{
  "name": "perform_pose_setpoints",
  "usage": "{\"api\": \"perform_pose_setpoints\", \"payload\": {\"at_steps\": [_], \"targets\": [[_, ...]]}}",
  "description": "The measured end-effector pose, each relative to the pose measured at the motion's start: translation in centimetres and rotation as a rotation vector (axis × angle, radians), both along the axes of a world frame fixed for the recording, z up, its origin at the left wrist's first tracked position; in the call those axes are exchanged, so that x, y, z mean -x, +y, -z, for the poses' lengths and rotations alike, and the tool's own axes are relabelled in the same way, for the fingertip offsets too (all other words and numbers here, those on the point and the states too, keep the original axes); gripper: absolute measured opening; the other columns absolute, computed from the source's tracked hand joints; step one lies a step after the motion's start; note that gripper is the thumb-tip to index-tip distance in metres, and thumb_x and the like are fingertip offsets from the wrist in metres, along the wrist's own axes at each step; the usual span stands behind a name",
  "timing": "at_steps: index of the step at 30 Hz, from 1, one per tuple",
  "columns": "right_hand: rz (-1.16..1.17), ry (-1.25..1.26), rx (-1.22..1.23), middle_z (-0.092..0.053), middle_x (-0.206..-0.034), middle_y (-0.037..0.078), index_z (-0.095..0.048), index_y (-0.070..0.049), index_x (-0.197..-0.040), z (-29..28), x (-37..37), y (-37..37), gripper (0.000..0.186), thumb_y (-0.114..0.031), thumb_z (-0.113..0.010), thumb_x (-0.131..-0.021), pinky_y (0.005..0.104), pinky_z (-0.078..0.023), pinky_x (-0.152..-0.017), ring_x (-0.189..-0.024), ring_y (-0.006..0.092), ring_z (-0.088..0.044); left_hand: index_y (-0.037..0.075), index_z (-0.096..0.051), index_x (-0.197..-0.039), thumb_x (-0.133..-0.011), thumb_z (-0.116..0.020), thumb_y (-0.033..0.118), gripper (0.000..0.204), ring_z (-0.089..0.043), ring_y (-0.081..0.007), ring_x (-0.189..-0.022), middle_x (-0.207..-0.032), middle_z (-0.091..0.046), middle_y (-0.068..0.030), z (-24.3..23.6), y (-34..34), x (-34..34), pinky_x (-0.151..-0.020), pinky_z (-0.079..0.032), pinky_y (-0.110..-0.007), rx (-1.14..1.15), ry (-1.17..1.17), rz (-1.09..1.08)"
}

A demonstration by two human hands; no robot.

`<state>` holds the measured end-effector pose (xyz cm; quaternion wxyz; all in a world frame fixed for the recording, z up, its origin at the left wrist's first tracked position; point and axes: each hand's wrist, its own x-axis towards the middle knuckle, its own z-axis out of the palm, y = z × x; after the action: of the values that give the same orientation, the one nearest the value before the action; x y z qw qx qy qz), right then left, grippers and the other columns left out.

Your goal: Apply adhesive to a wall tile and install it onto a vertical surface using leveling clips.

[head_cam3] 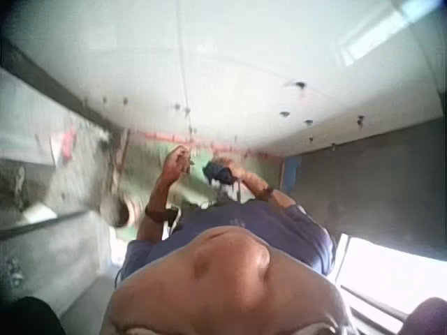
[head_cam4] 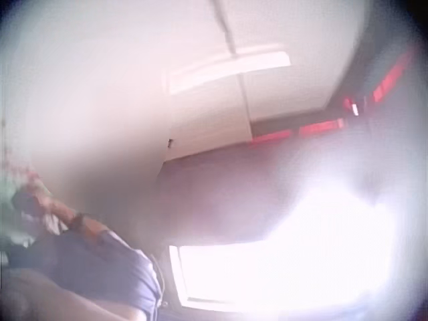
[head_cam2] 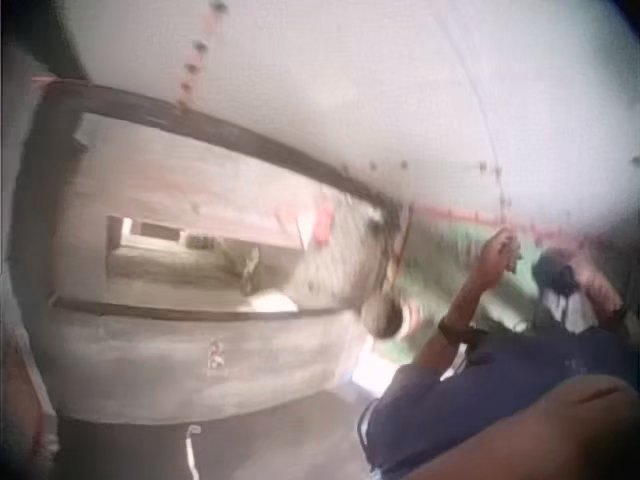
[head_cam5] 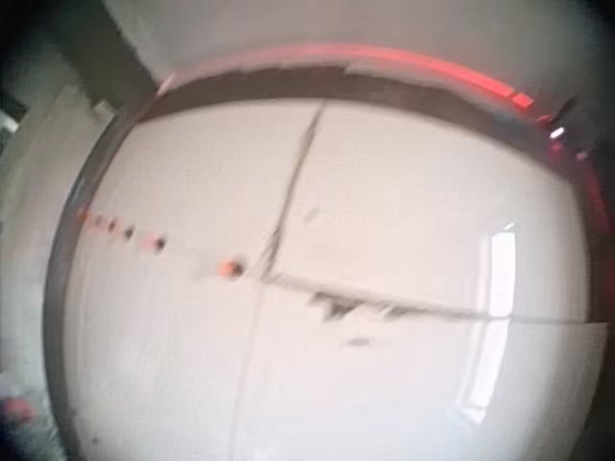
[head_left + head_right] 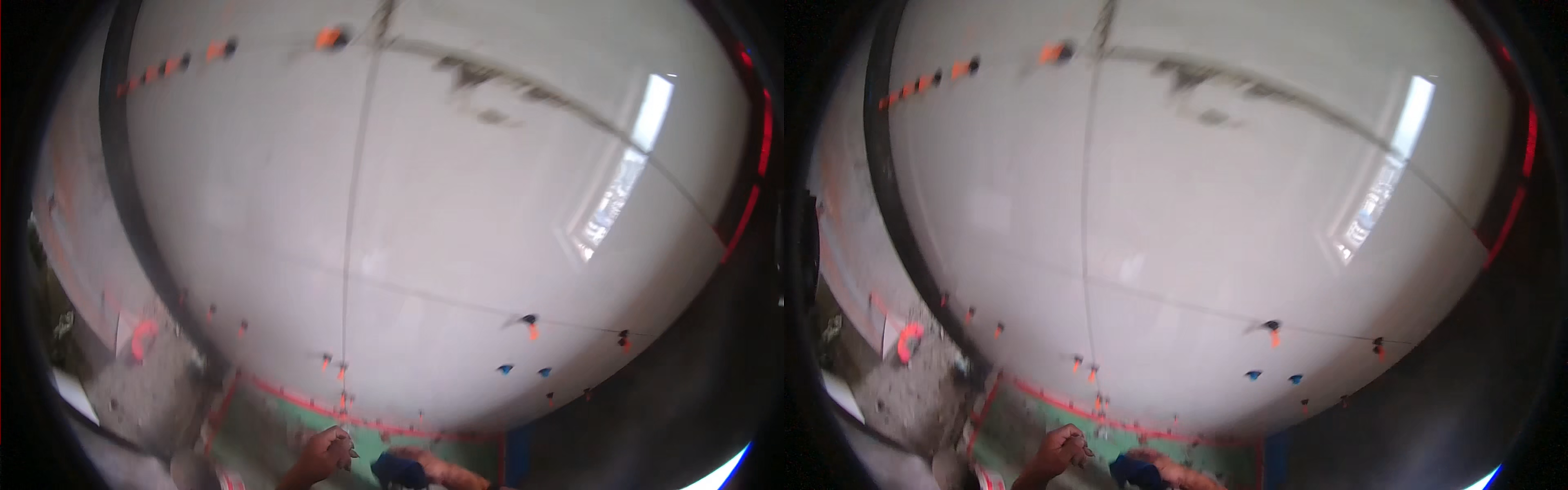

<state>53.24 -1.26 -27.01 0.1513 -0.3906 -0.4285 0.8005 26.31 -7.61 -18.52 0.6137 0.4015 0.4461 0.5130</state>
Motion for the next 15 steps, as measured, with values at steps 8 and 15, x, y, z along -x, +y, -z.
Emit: {"api": "perform_pose_setpoints", "payload": {"at_steps": [8, 15], "targets": [[0.299, 0.465, 0.306, -0.063, -0.131, 0.016, -0.055, 0.0, -0.135, -3.8, -3.8, -1.7, 0.057, -0.045, -0.044, -0.102, 0.0451, -0.045, -0.108, -0.119, 0.0314, -0.061, -0.003, -0.05, -0.132, -0.096, -0.062, 0.025, 0.047, -0.059, -0.0194, -0.111, -0.12, -0.061, -0.0134, 1.4, 5.5, -7.7, -0.097, -0.047, -0.036, -0.627, 0.846, -0.138], [0.324, 0.694, -0.096, -0.055, -0.139, 0.007, -0.043, -0.006, -0.146, -13.0, -0.1, 0.8, 0.05, -0.005, -0.054, -0.097, 0.0346, -0.047, -0.104, -0.125, 0.0201, -0.055, 0.002, -0.053, -0.133, -0.105, -0.043, 0.037, 0.046, -0.057, -0.017, -0.116, -0.128, -0.059, -0.0074, 0.0, 6.0, -11.5, -0.101, -0.045, -0.032, -0.154, -0.425, 0.166]]}}
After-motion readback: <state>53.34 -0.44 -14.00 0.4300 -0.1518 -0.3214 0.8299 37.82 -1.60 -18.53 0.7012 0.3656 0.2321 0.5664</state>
